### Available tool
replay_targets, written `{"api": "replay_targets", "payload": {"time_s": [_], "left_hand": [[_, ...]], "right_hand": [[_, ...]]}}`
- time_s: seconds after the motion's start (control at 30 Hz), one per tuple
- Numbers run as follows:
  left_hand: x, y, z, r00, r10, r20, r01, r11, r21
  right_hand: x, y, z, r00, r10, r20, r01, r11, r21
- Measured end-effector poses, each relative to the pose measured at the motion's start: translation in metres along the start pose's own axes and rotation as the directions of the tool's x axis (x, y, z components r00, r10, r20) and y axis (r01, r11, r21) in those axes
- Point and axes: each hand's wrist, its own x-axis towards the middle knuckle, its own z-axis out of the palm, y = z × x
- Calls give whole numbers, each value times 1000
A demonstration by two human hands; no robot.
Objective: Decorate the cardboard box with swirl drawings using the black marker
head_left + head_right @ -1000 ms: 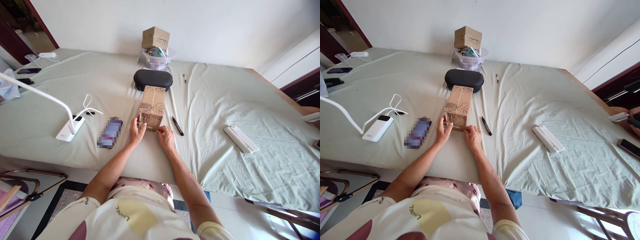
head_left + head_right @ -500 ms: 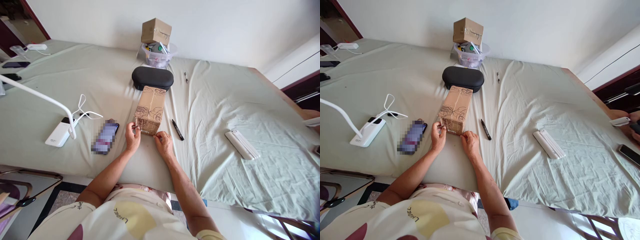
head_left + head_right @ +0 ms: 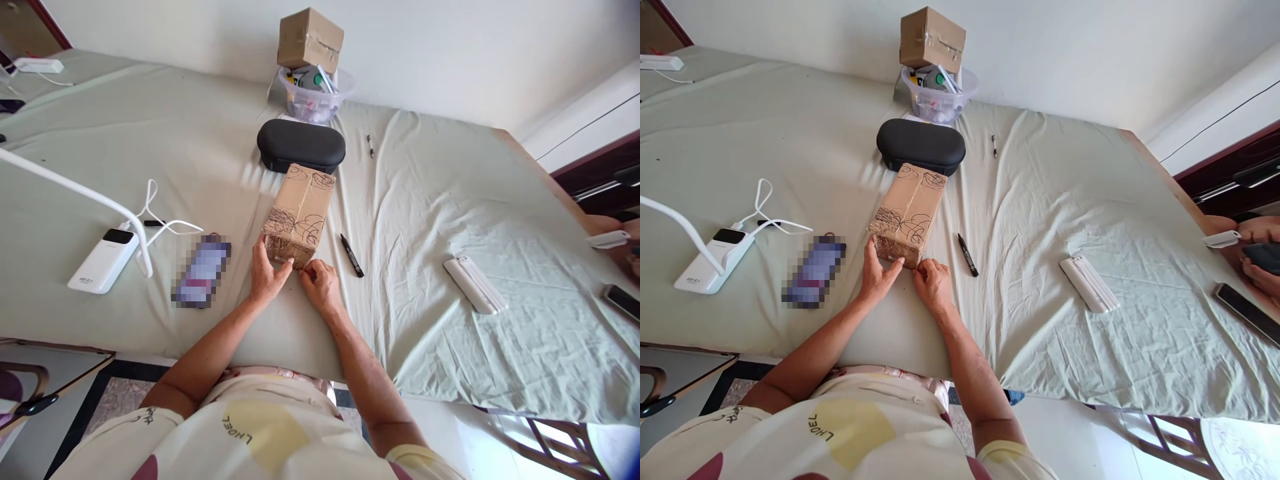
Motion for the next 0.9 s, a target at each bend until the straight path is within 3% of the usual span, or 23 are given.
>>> {"api": "replay_targets", "payload": {"time_s": [0.3, 0.53, 0.67, 0.8, 0.9], "left_hand": [[6, 10, -4, 998, 8, 56, -6, 999, -36], [8, 12, -2, 999, 16, 32, -18, 997, 77], [10, 13, -4, 997, 71, -1, -70, 985, 159], [17, 18, -13, 989, 141, -33, -123, 937, 326], [20, 23, -20, 980, 199, -18, -172, 885, 433]], "right_hand": [[1, -3, 3, 997, -80, 2, 80, 997, 14], [2, -3, 21, 994, -107, 18, 107, 993, 40], [2, 1, 20, 995, -98, 11, 96, 992, 77], [3, 8, 4, 996, -39, -81, 48, 992, 120], [4, 13, -10, 968, 6, -251, 49, 975, 216]]}}
